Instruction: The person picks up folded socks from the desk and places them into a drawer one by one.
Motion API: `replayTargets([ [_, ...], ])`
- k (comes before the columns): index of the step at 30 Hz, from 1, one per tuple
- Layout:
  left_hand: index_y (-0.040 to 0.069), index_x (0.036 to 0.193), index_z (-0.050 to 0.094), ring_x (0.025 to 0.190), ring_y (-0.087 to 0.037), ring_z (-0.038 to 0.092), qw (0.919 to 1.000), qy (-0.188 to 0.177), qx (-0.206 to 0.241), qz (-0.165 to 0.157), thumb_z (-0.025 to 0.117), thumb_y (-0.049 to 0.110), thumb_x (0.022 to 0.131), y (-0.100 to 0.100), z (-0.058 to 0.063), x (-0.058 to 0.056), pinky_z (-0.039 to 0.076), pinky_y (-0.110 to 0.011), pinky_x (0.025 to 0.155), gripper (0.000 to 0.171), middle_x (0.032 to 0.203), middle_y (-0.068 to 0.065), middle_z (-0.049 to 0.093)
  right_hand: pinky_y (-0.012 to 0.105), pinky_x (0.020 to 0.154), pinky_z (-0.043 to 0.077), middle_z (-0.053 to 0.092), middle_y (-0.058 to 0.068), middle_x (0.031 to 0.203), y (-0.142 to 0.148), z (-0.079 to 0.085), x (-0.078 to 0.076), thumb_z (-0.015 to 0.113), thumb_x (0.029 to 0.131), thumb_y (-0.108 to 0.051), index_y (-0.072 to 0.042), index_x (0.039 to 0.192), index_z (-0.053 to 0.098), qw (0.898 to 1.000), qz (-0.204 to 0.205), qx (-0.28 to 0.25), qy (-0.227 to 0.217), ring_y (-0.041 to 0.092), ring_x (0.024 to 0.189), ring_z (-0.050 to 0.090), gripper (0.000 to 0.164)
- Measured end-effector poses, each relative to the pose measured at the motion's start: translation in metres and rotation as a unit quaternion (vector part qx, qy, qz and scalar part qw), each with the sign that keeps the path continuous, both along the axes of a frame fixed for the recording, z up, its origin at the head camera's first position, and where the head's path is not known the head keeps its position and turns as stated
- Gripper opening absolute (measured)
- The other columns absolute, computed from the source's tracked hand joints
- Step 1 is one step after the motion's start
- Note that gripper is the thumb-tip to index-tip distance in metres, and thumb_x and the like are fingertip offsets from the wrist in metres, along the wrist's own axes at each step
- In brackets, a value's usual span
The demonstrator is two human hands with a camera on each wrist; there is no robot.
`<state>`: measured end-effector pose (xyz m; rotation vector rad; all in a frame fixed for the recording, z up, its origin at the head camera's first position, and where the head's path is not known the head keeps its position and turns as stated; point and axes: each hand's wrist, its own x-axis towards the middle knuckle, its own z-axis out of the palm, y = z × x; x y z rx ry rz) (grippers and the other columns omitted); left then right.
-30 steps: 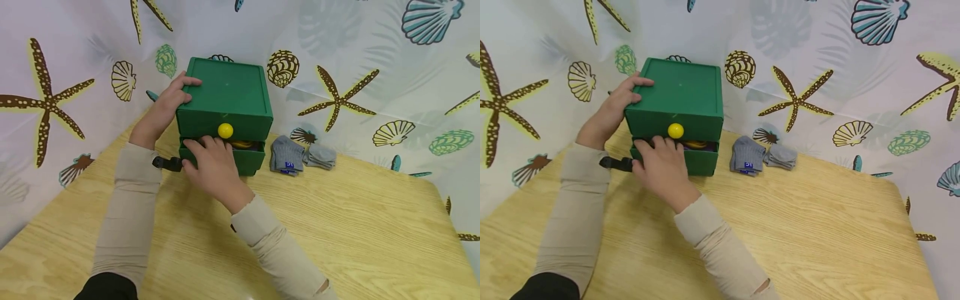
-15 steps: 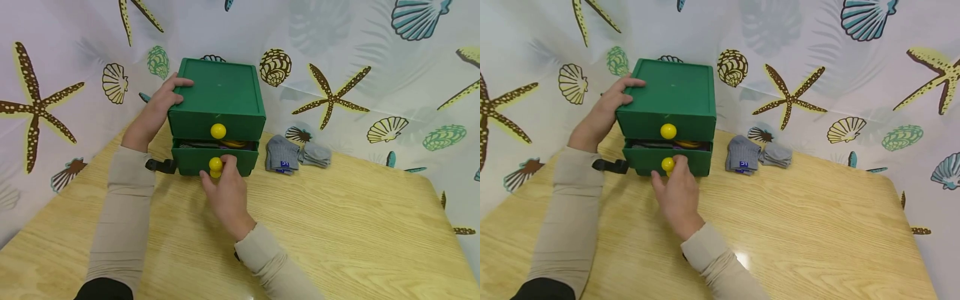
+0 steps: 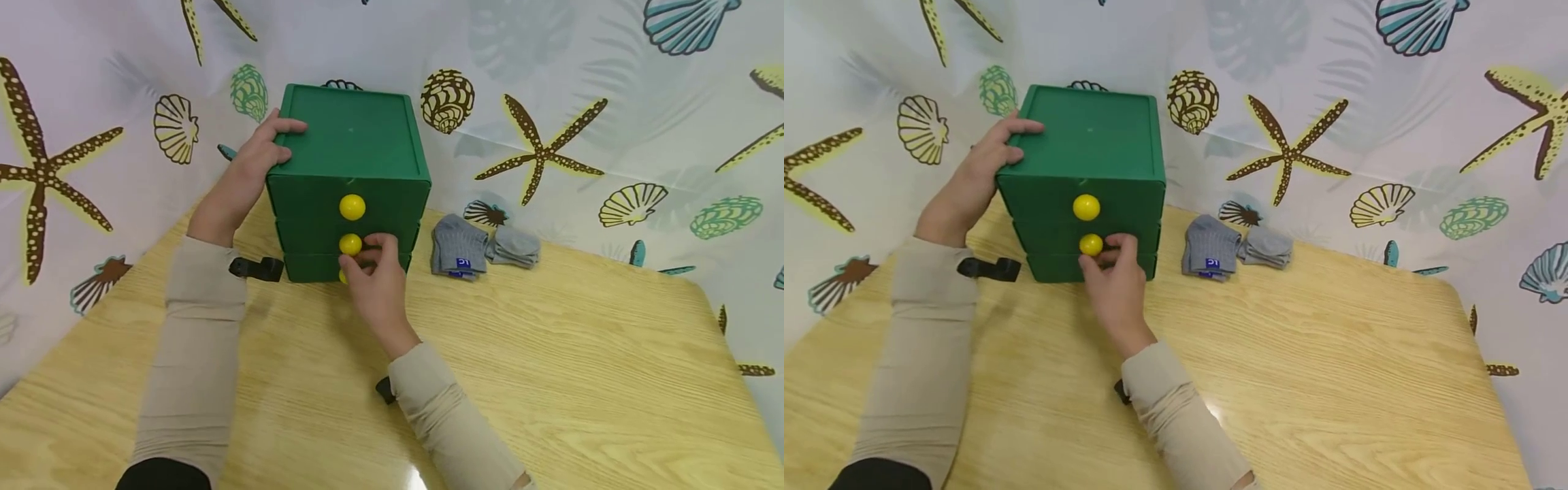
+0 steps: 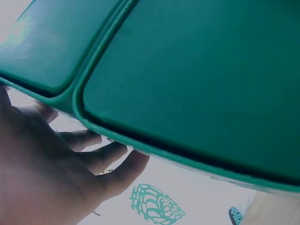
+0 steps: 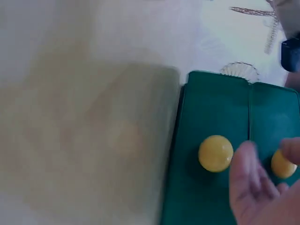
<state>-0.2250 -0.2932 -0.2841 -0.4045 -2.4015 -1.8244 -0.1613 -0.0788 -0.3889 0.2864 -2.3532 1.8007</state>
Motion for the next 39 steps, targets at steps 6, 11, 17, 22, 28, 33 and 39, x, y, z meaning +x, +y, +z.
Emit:
replayTargets([
  [6, 0.013, 0.150, 0.043, 0.150, -0.008, -0.009, 1.0000, -0.002, -0.003, 0.006, 0.031, 0.023, 0.101, -0.007, 0.006, -0.002, 0.004, -0.047, 0.117, 0.052, 0.168, 0.009, -0.004, 0.027, 0.057, 0.047, 0.060, 0.006, 0.083, 0.003, -0.006, -0.002, 0.069, 0.097, -0.019, -0.002, 0.114, 0.057, 0.994, -0.004, 0.007, -0.107, 0.015, 0.062, 0.056, 0.027],
  [11, 0.014, 0.151, 0.044, 0.150, -0.009, -0.009, 0.9999, -0.006, -0.005, 0.013, 0.031, 0.024, 0.101, -0.009, 0.002, 0.000, 0.004, -0.049, 0.117, 0.052, 0.168, 0.010, -0.003, 0.027, 0.055, 0.052, 0.060, 0.007, 0.081, -0.011, -0.015, 0.001, 0.074, 0.094, -0.021, -0.002, 0.115, 0.051, 0.982, 0.033, -0.046, -0.179, 0.019, 0.060, 0.062, 0.036],
  [17, 0.015, 0.151, 0.043, 0.150, -0.009, -0.009, 0.9999, -0.006, -0.001, 0.012, 0.030, 0.024, 0.102, -0.008, -0.001, 0.001, 0.003, -0.049, 0.117, 0.052, 0.168, 0.010, -0.003, 0.027, 0.051, 0.053, 0.062, 0.008, 0.077, -0.016, -0.022, -0.001, 0.074, 0.093, -0.012, -0.004, 0.107, 0.050, 0.977, 0.004, -0.100, -0.188, 0.022, 0.057, 0.064, 0.030],
  [22, 0.014, 0.152, 0.042, 0.150, -0.008, -0.009, 1.0000, -0.002, 0.005, 0.004, 0.030, 0.024, 0.102, -0.004, -0.002, -0.001, 0.004, -0.048, 0.117, 0.052, 0.168, 0.009, -0.004, 0.030, 0.052, 0.055, 0.064, 0.010, 0.079, -0.014, -0.025, -0.002, 0.075, 0.092, -0.009, -0.003, 0.104, 0.052, 0.974, -0.013, -0.117, -0.191, 0.022, 0.056, 0.066, 0.027],
  [28, 0.013, 0.152, 0.042, 0.150, -0.008, -0.009, 1.0000, 0.003, 0.002, 0.000, 0.030, 0.024, 0.103, 0.001, -0.001, -0.003, 0.004, -0.048, 0.117, 0.052, 0.168, 0.009, -0.003, 0.028, 0.050, 0.053, 0.064, 0.012, 0.081, -0.009, -0.025, 0.006, 0.077, 0.089, -0.006, -0.003, 0.103, 0.051, 0.958, -0.028, -0.169, -0.229, 0.018, 0.050, 0.062, 0.029],
  [33, 0.014, 0.152, 0.042, 0.150, -0.009, -0.009, 1.0000, 0.001, -0.009, 0.002, 0.031, 0.025, 0.103, 0.001, 0.000, -0.003, 0.004, -0.049, 0.117, 0.052, 0.168, 0.010, -0.003, 0.027, 0.047, 0.053, 0.065, 0.013, 0.080, -0.005, -0.025, 0.020, 0.078, 0.088, -0.004, -0.002, 0.103, 0.050, 0.942, -0.029, -0.215, -0.257, 0.017, 0.045, 0.061, 0.032],
  [39, 0.014, 0.152, 0.042, 0.150, -0.009, -0.009, 0.9999, -0.005, -0.011, 0.004, 0.031, 0.025, 0.102, 0.001, -0.002, -0.002, 0.003, -0.050, 0.117, 0.052, 0.168, 0.010, -0.003, 0.025, 0.048, 0.052, 0.066, 0.014, 0.085, 0.001, -0.027, 0.037, 0.077, 0.090, -0.006, -0.002, 0.107, 0.050, 0.936, -0.013, -0.228, -0.268, 0.015, 0.046, 0.060, 0.032],
])
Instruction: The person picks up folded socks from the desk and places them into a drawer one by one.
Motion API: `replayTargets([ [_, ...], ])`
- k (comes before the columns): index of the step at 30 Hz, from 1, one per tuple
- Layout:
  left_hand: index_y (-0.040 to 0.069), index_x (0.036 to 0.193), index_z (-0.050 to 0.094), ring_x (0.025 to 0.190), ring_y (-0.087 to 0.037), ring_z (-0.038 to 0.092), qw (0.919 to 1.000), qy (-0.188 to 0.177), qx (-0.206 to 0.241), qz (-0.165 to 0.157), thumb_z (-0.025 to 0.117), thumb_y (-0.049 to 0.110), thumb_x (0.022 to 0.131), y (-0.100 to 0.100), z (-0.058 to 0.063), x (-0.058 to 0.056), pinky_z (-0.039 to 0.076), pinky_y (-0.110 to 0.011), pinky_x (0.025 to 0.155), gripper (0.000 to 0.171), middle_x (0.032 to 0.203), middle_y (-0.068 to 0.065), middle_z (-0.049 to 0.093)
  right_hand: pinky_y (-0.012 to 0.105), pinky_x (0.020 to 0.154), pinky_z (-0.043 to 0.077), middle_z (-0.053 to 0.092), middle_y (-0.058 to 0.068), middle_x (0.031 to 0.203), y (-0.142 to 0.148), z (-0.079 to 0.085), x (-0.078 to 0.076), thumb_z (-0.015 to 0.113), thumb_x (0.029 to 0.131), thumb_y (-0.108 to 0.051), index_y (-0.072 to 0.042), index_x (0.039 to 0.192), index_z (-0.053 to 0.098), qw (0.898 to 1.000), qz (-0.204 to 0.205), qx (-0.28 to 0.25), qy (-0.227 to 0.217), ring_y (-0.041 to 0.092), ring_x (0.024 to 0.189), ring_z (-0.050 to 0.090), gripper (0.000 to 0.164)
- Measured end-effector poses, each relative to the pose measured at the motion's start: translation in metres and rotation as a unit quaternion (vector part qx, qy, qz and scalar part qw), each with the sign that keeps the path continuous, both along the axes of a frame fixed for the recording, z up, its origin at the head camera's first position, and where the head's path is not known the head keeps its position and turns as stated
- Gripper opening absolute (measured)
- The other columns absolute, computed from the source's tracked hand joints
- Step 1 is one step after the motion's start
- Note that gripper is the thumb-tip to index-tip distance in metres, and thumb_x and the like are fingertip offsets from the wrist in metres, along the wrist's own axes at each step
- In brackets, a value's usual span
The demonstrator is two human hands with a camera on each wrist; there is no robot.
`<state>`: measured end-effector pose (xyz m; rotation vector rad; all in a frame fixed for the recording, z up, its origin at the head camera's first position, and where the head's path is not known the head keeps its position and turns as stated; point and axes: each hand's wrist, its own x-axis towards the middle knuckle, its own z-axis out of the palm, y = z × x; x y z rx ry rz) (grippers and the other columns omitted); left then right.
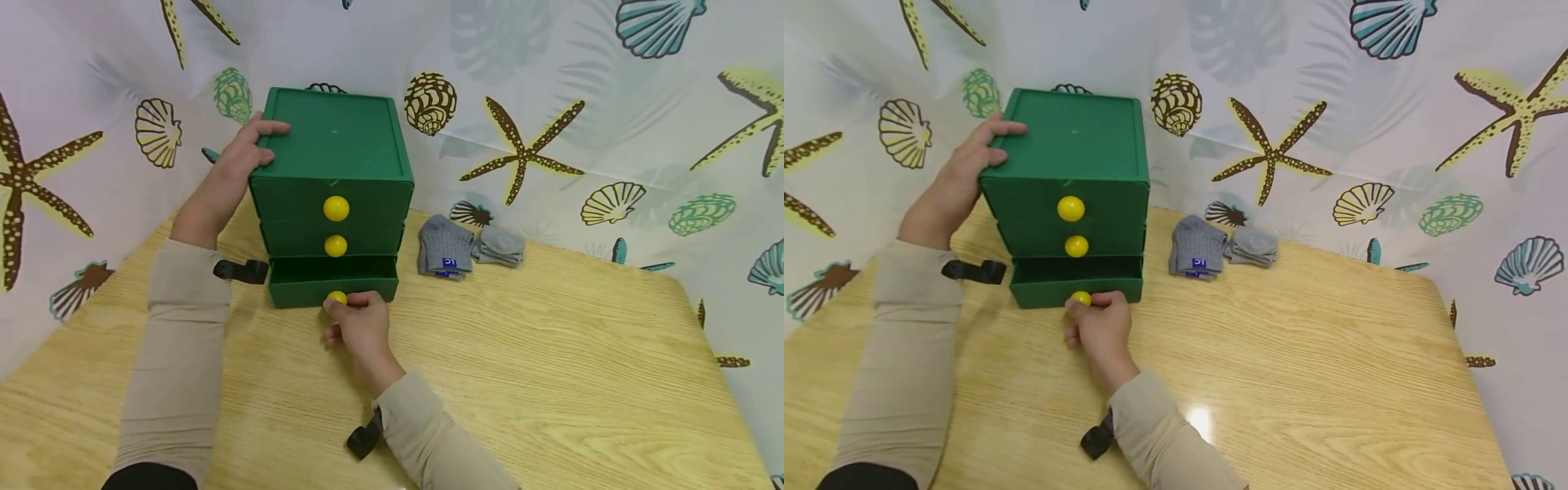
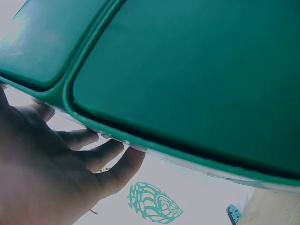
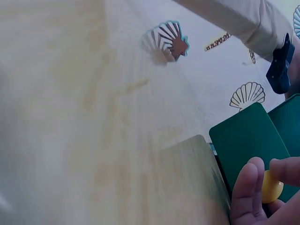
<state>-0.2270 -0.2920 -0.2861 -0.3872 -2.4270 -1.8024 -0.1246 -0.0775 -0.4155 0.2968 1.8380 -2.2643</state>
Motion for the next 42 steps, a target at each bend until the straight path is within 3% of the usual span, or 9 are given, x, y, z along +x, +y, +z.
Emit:
replayTargets([
  [11, 0.016, 0.151, 0.044, 0.150, -0.011, -0.010, 0.9999, 0.000, 0.010, -0.004, 0.031, 0.025, 0.102, 0.000, -0.003, -0.002, 0.004, -0.052, 0.116, 0.051, 0.168, 0.010, -0.003, 0.026, 0.047, 0.051, 0.065, 0.013, 0.084, 0.011, -0.009, 0.034, 0.073, 0.092, -0.006, -0.004, 0.107, 0.047, 1.000, 0.010, -0.013, 0.022, 0.015, 0.045, 0.058, 0.030],
  [24, 0.014, 0.152, 0.043, 0.150, -0.011, -0.010, 0.9999, 0.001, 0.012, -0.008, 0.031, 0.024, 0.102, -0.002, -0.002, -0.003, 0.003, -0.050, 0.117, 0.052, 0.168, 0.009, -0.004, 0.024, 0.042, 0.048, 0.064, 0.011, 0.080, 0.032, -0.004, 0.077, 0.073, 0.088, 0.000, -0.001, 0.104, 0.049, 0.999, 0.029, -0.018, 0.008, 0.013, 0.043, 0.058, 0.029],
  [28, 0.013, 0.151, 0.043, 0.151, -0.012, -0.010, 0.9998, 0.002, 0.017, -0.009, 0.032, 0.023, 0.102, -0.002, -0.003, -0.002, 0.003, -0.051, 0.117, 0.052, 0.168, 0.008, -0.004, 0.026, 0.044, 0.051, 0.066, 0.012, 0.084, 0.042, -0.001, 0.084, 0.073, 0.090, -0.001, 0.000, 0.107, 0.049, 0.998, 0.052, -0.023, 0.008, 0.014, 0.045, 0.061, 0.030],
  [32, 0.014, 0.152, 0.042, 0.150, -0.011, -0.011, 0.9998, -0.001, 0.016, -0.009, 0.032, 0.023, 0.102, -0.003, -0.004, -0.002, 0.003, -0.052, 0.117, 0.052, 0.168, 0.009, -0.005, 0.031, 0.049, 0.055, 0.069, 0.015, 0.089, 0.062, 0.001, 0.084, 0.070, 0.093, -0.004, 0.003, 0.111, 0.051, 0.992, 0.122, -0.011, -0.003, 0.018, 0.053, 0.067, 0.027],
  [35, 0.014, 0.152, 0.041, 0.150, -0.010, -0.011, 0.9999, 0.000, 0.012, -0.010, 0.031, 0.024, 0.102, -0.003, -0.005, -0.001, 0.002, -0.051, 0.117, 0.052, 0.168, 0.010, -0.005, 0.032, 0.052, 0.056, 0.072, 0.015, 0.088, 0.088, 0.007, 0.076, 0.068, 0.096, -0.008, 0.004, 0.108, 0.061, 0.971, 0.232, 0.051, -0.018, 0.019, 0.058, 0.068, 0.018],
  [37, 0.013, 0.153, 0.041, 0.150, -0.009, -0.011, 0.9999, 0.001, 0.010, -0.010, 0.031, 0.024, 0.102, -0.003, -0.005, -0.001, 0.001, -0.051, 0.117, 0.053, 0.168, 0.010, -0.005, 0.032, 0.055, 0.057, 0.071, 0.012, 0.085, 0.111, 0.013, 0.064, 0.066, 0.097, -0.009, 0.003, 0.103, 0.067, 0.942, 0.316, 0.111, -0.014, 0.019, 0.062, 0.068, 0.014],
  [39, 0.012, 0.153, 0.041, 0.150, -0.009, -0.011, 0.9999, 0.002, 0.010, -0.011, 0.031, 0.023, 0.102, -0.002, -0.003, -0.001, 0.001, -0.050, 0.118, 0.053, 0.168, 0.010, -0.005, 0.033, 0.059, 0.057, 0.071, 0.010, 0.084, 0.136, 0.021, 0.045, 0.065, 0.098, -0.010, 0.003, 0.099, 0.071, 0.911, 0.374, 0.175, 0.014, 0.018, 0.066, 0.067, 0.014],
  [40, 0.012, 0.152, 0.041, 0.150, -0.008, -0.011, 0.9999, 0.002, 0.009, -0.011, 0.031, 0.023, 0.102, -0.001, -0.003, -0.001, 0.001, -0.050, 0.118, 0.053, 0.168, 0.010, -0.005, 0.033, 0.061, 0.057, 0.070, 0.010, 0.083, 0.149, 0.025, 0.034, 0.063, 0.098, -0.010, 0.003, 0.099, 0.072, 0.900, 0.382, 0.206, 0.035, 0.019, 0.068, 0.067, 0.015],
  [42, 0.013, 0.152, 0.042, 0.150, -0.009, -0.011, 0.9999, 0.002, 0.011, -0.009, 0.032, 0.023, 0.101, -0.001, -0.002, -0.001, 0.001, -0.051, 0.117, 0.052, 0.168, 0.010, -0.005, 0.036, 0.067, 0.057, 0.070, 0.012, 0.086, 0.172, 0.034, 0.011, 0.060, 0.099, -0.010, 0.005, 0.103, 0.071, 0.897, 0.357, 0.251, 0.066, 0.023, 0.073, 0.068, 0.019],
])
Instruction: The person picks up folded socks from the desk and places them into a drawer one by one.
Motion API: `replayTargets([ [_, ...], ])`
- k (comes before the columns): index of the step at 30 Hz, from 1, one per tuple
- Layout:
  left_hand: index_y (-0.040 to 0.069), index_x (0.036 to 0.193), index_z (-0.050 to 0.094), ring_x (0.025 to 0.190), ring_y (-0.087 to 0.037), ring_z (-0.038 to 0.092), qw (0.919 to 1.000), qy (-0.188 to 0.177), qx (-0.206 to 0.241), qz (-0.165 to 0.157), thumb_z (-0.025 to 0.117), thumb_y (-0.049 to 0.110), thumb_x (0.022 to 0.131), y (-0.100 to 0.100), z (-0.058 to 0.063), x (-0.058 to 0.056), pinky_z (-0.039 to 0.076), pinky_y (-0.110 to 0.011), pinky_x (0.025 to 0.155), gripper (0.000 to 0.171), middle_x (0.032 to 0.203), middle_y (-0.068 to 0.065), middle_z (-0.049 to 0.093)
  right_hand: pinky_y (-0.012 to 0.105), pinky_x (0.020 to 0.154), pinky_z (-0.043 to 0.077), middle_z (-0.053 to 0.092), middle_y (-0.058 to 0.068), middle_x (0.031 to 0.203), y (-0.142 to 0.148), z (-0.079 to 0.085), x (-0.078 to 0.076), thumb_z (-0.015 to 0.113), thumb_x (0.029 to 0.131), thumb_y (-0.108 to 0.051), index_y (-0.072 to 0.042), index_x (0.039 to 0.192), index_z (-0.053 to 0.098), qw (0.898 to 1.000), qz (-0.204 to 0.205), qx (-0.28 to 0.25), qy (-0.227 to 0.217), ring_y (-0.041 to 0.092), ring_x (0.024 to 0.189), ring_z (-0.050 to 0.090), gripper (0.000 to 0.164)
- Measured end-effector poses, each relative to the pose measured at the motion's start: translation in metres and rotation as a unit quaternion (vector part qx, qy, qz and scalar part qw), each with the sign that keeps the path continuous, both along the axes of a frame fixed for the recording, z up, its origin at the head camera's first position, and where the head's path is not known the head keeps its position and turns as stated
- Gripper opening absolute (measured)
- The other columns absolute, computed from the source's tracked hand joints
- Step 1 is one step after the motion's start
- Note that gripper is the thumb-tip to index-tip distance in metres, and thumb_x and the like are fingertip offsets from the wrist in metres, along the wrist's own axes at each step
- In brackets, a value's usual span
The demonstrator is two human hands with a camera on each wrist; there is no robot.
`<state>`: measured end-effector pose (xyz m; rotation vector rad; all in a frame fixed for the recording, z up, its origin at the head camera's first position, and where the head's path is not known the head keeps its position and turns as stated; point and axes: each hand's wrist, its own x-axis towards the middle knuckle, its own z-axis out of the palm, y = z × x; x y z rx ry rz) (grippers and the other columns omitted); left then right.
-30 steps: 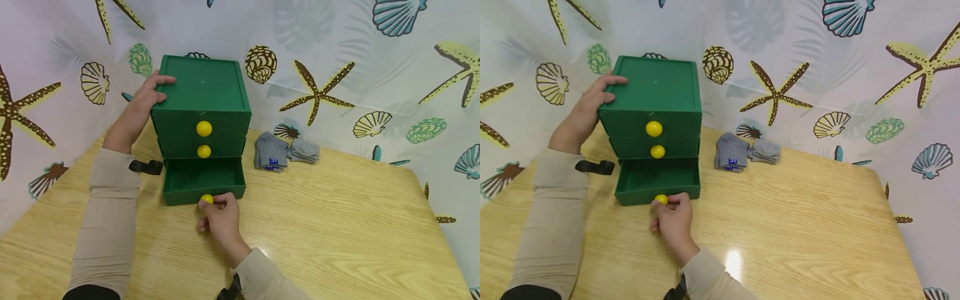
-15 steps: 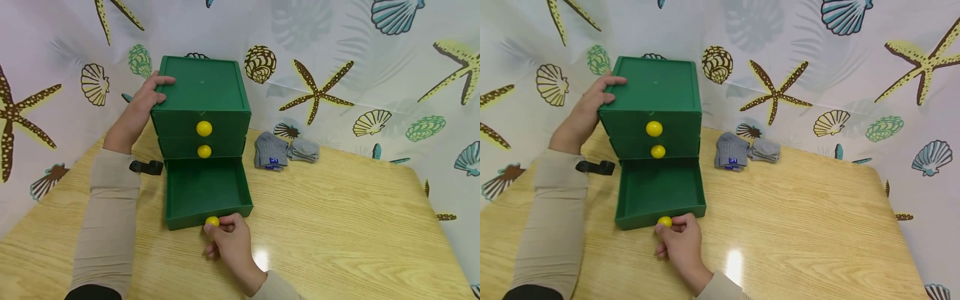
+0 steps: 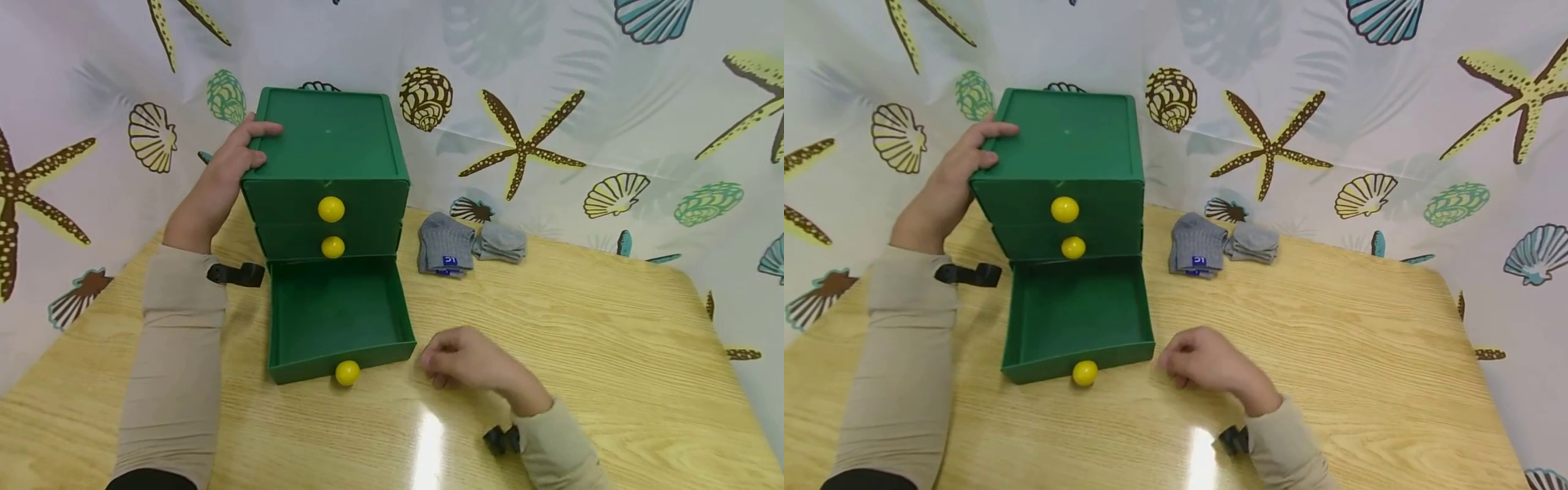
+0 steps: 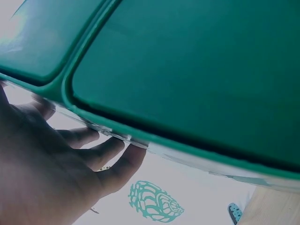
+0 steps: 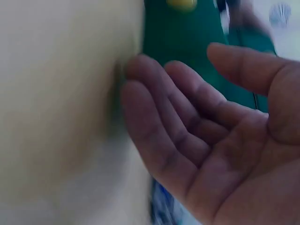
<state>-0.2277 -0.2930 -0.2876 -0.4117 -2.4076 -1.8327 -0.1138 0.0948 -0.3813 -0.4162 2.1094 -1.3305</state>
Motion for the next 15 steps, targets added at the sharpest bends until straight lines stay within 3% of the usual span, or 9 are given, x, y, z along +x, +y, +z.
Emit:
replayTargets([
  [2, 0.015, 0.152, 0.042, 0.150, -0.009, -0.011, 1.0000, 0.001, 0.000, 0.001, 0.032, 0.024, 0.101, -0.001, 0.003, 0.001, 0.001, -0.052, 0.117, 0.052, 0.168, 0.010, -0.005, 0.040, 0.072, 0.058, 0.070, 0.016, 0.091, 0.019, 0.009, -0.024, 0.057, 0.101, -0.009, 0.008, 0.109, 0.069, 0.997, -0.061, 0.009, 0.052, 0.027, 0.079, 0.069, 0.023],
  [4, 0.016, 0.151, 0.043, 0.150, -0.009, -0.011, 1.0000, 0.000, 0.001, 0.004, 0.032, 0.024, 0.101, -0.002, 0.005, 0.001, 0.001, -0.052, 0.117, 0.052, 0.168, 0.011, -0.004, 0.042, 0.076, 0.058, 0.069, 0.020, 0.096, 0.036, 0.016, -0.047, 0.054, 0.103, -0.009, 0.010, 0.116, 0.066, 0.986, -0.137, 0.006, 0.096, 0.030, 0.084, 0.068, 0.026],
  [8, 0.018, 0.151, 0.044, 0.150, -0.010, -0.011, 0.9999, 0.001, 0.004, 0.010, 0.031, 0.023, 0.101, -0.005, 0.008, 0.003, 0.001, -0.052, 0.117, 0.052, 0.168, 0.011, -0.003, 0.042, 0.078, 0.057, 0.064, 0.022, 0.105, 0.061, 0.017, -0.091, 0.052, 0.106, -0.016, 0.008, 0.123, 0.064, 0.947, -0.281, 0.010, 0.156, 0.034, 0.091, 0.064, 0.031],
  [10, 0.017, 0.150, 0.044, 0.150, -0.011, -0.011, 0.9999, 0.002, 0.010, 0.009, 0.031, 0.023, 0.101, -0.005, 0.008, 0.002, 0.001, -0.051, 0.117, 0.051, 0.168, 0.010, -0.004, 0.043, 0.078, 0.056, 0.062, 0.022, 0.110, 0.069, 0.013, -0.110, 0.052, 0.106, -0.022, 0.003, 0.126, 0.064, 0.927, -0.340, 0.026, 0.158, 0.035, 0.092, 0.062, 0.034],
  [12, 0.016, 0.151, 0.043, 0.150, -0.011, -0.012, 0.9999, 0.001, 0.016, 0.005, 0.031, 0.023, 0.101, -0.004, 0.006, 0.001, 0.001, -0.051, 0.117, 0.051, 0.168, 0.009, -0.005, 0.044, 0.080, 0.055, 0.059, 0.023, 0.120, 0.076, 0.008, -0.125, 0.052, 0.106, -0.029, 0.001, 0.133, 0.060, 0.913, -0.379, 0.049, 0.144, 0.036, 0.093, 0.061, 0.041],
  [14, 0.015, 0.151, 0.043, 0.150, -0.011, -0.013, 0.9998, -0.002, 0.021, 0.000, 0.031, 0.023, 0.102, -0.002, 0.002, 0.000, 0.001, -0.051, 0.117, 0.051, 0.168, 0.009, -0.006, 0.045, 0.083, 0.053, 0.055, 0.023, 0.130, 0.083, 0.003, -0.136, 0.050, 0.106, -0.036, 0.001, 0.141, 0.052, 0.906, -0.398, 0.076, 0.123, 0.033, 0.094, 0.060, 0.051],
  [15, 0.015, 0.151, 0.043, 0.150, -0.012, -0.013, 0.9997, -0.004, 0.023, -0.002, 0.031, 0.023, 0.102, 0.000, 0.000, -0.001, 0.001, -0.051, 0.117, 0.051, 0.168, 0.008, -0.006, 0.043, 0.080, 0.054, 0.058, 0.022, 0.123, 0.086, 0.000, -0.140, 0.050, 0.105, -0.039, 0.001, 0.146, 0.046, 0.905, -0.403, 0.082, 0.107, 0.030, 0.087, 0.061, 0.058],
])
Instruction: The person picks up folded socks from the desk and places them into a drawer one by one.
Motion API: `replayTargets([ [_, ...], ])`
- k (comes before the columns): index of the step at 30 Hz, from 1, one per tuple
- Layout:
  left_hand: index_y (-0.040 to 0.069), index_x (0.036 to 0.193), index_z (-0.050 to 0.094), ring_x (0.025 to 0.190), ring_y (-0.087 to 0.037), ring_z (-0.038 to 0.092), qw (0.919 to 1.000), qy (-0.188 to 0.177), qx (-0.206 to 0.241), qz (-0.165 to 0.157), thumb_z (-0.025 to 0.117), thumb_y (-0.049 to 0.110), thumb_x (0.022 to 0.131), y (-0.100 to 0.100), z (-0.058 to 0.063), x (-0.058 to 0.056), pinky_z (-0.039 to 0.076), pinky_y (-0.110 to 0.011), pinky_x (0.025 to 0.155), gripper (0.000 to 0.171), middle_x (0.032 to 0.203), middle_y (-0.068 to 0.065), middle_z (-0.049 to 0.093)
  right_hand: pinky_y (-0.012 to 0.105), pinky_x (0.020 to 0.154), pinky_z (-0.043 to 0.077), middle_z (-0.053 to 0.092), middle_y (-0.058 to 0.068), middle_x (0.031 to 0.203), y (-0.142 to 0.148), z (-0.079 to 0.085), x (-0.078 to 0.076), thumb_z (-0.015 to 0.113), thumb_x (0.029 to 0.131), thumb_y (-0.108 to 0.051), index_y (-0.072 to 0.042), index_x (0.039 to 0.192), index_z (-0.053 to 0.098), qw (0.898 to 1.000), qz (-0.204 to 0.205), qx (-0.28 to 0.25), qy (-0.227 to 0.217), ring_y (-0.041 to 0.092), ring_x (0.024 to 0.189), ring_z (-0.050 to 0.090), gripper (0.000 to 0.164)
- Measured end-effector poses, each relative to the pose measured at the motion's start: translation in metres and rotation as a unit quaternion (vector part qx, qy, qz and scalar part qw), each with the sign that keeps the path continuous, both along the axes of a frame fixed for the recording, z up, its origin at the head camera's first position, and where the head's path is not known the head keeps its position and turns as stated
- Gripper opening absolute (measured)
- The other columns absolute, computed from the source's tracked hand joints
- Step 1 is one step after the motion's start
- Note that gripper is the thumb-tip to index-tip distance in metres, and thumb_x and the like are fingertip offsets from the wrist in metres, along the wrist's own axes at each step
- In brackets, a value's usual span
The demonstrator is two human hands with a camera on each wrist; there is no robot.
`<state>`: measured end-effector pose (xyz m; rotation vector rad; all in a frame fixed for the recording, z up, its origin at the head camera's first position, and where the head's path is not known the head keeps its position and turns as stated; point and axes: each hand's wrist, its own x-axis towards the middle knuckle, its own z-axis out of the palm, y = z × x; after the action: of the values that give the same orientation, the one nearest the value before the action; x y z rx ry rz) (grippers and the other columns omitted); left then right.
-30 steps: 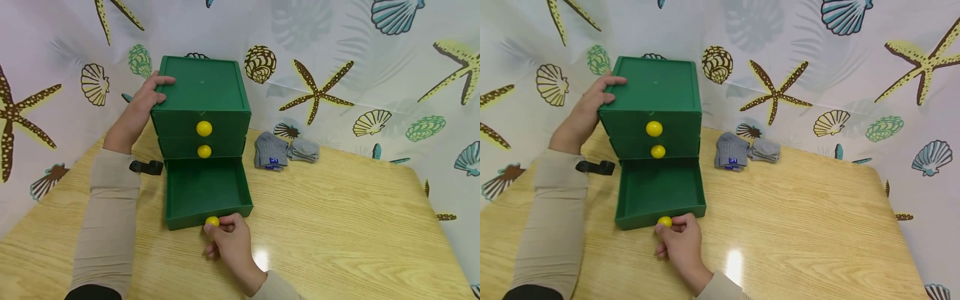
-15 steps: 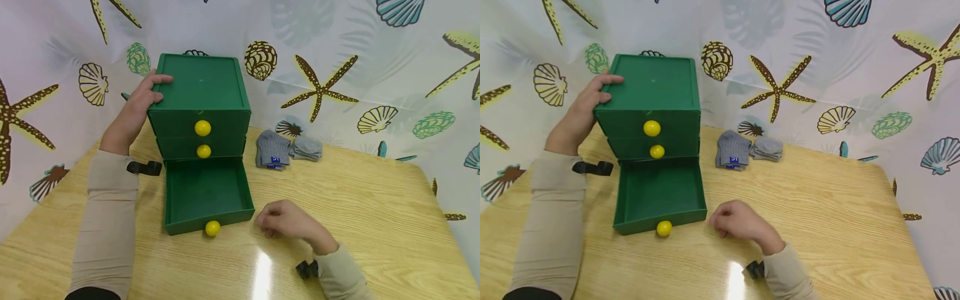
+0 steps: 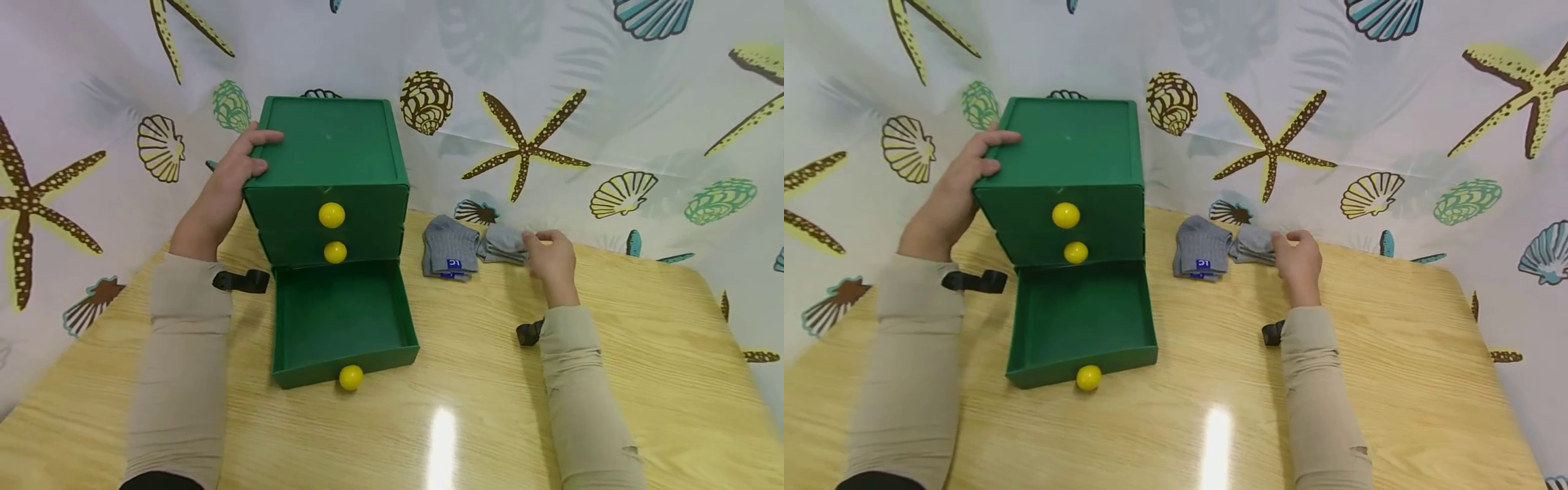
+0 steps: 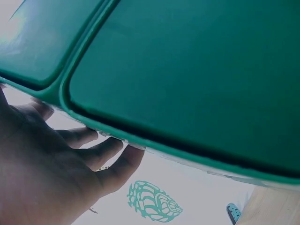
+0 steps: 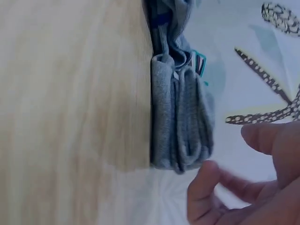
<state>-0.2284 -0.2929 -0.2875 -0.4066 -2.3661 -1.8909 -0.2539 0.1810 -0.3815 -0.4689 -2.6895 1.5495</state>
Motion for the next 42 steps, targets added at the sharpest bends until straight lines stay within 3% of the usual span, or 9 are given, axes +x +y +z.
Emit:
replayTargets([
  [3, 0.016, 0.150, 0.043, 0.150, -0.013, -0.013, 1.0000, -0.002, 0.001, 0.001, 0.032, 0.024, 0.101, 0.002, -0.006, 0.000, 0.002, -0.052, 0.117, 0.051, 0.168, 0.008, -0.006, 0.037, 0.068, 0.052, 0.062, 0.014, 0.094, 0.007, -0.008, -0.009, 0.050, 0.103, -0.048, 0.003, 0.156, 0.028, 0.999, 0.008, -0.021, -0.049, 0.018, 0.067, 0.056, 0.077],
  [5, 0.015, 0.150, 0.044, 0.150, -0.014, -0.013, 1.0000, -0.002, 0.001, 0.004, 0.032, 0.024, 0.101, 0.003, -0.007, 0.001, 0.002, -0.053, 0.117, 0.051, 0.168, 0.008, -0.005, 0.032, 0.060, 0.049, 0.055, 0.006, 0.071, 0.010, -0.013, -0.012, 0.052, 0.102, -0.050, 0.005, 0.151, 0.034, 0.996, 0.022, -0.040, -0.074, 0.015, 0.057, 0.050, 0.076],
  [9, 0.015, 0.150, 0.044, 0.151, -0.013, -0.012, 1.0000, 0.003, -0.003, 0.004, 0.032, 0.024, 0.101, 0.001, -0.006, 0.001, 0.003, -0.053, 0.117, 0.051, 0.168, 0.008, -0.004, 0.029, 0.053, 0.048, 0.045, -0.001, 0.059, 0.012, -0.021, -0.017, 0.061, 0.100, -0.042, -0.003, 0.102, 0.055, 0.994, 0.040, -0.049, -0.086, 0.013, 0.051, 0.046, 0.040],
  [13, 0.016, 0.150, 0.044, 0.150, -0.012, -0.011, 0.9999, 0.010, -0.005, 0.004, 0.032, 0.024, 0.101, -0.004, -0.002, 0.001, 0.004, -0.052, 0.117, 0.051, 0.168, 0.008, -0.003, 0.032, 0.057, 0.040, 0.033, -0.003, 0.058, 0.005, -0.021, -0.021, 0.064, 0.099, -0.027, -0.014, 0.078, 0.034, 0.996, 0.051, -0.049, -0.048, 0.013, 0.050, 0.035, 0.040],
  [21, 0.016, 0.150, 0.044, 0.150, -0.012, -0.012, 1.0000, 0.007, 0.001, 0.002, 0.032, 0.023, 0.101, -0.004, -0.002, 0.001, 0.003, -0.051, 0.117, 0.051, 0.168, 0.008, -0.005, 0.032, 0.066, 0.047, 0.039, 0.007, 0.102, 0.006, -0.009, -0.019, 0.052, 0.103, -0.020, -0.011, 0.096, 0.034, 0.986, 0.072, -0.147, -0.023, 0.016, 0.072, 0.044, 0.022],
  [26, 0.014, 0.151, 0.042, 0.150, -0.011, -0.012, 1.0000, 0.006, -0.008, -0.001, 0.031, 0.022, 0.101, -0.001, -0.001, 0.000, 0.002, -0.051, 0.117, 0.052, 0.168, 0.008, -0.004, 0.030, 0.065, 0.050, 0.044, 0.008, 0.110, 0.014, 0.009, -0.012, 0.043, 0.107, -0.026, -0.013, 0.112, 0.046, 0.954, 0.066, -0.289, -0.034, 0.016, 0.081, 0.049, 0.014],
  [31, 0.014, 0.152, 0.042, 0.150, -0.010, -0.012, 0.9999, 0.004, -0.009, 0.000, 0.030, 0.022, 0.101, -0.001, 0.000, -0.001, 0.002, -0.050, 0.117, 0.052, 0.168, 0.008, -0.004, 0.031, 0.061, 0.044, 0.041, 0.006, 0.119, 0.004, 0.028, -0.004, 0.040, 0.105, -0.014, -0.016, 0.129, 0.039, 0.913, 0.148, -0.378, -0.034, 0.016, 0.083, 0.046, 0.024],
  [36, 0.014, 0.151, 0.042, 0.150, -0.010, -0.012, 1.0000, 0.002, -0.008, 0.001, 0.030, 0.022, 0.101, -0.001, -0.001, -0.001, 0.001, -0.050, 0.118, 0.052, 0.168, 0.008, -0.004, 0.037, 0.068, 0.051, 0.033, 0.010, 0.136, -0.025, 0.045, 0.009, 0.035, 0.100, 0.000, -0.022, 0.153, 0.035, 0.886, 0.284, -0.365, -0.026, 0.021, 0.090, 0.049, 0.057],
  [42, 0.014, 0.151, 0.042, 0.150, -0.010, -0.012, 1.0000, 0.003, -0.007, 0.001, 0.030, 0.022, 0.101, 0.000, 0.000, 0.000, 0.001, -0.049, 0.118, 0.052, 0.168, 0.007, -0.004, 0.039, 0.068, 0.058, 0.041, 0.015, 0.144, -0.072, 0.056, 0.032, 0.045, 0.100, -0.001, -0.009, 0.149, 0.052, 0.858, 0.426, -0.282, -0.051, 0.027, 0.094, 0.057, 0.050],
])
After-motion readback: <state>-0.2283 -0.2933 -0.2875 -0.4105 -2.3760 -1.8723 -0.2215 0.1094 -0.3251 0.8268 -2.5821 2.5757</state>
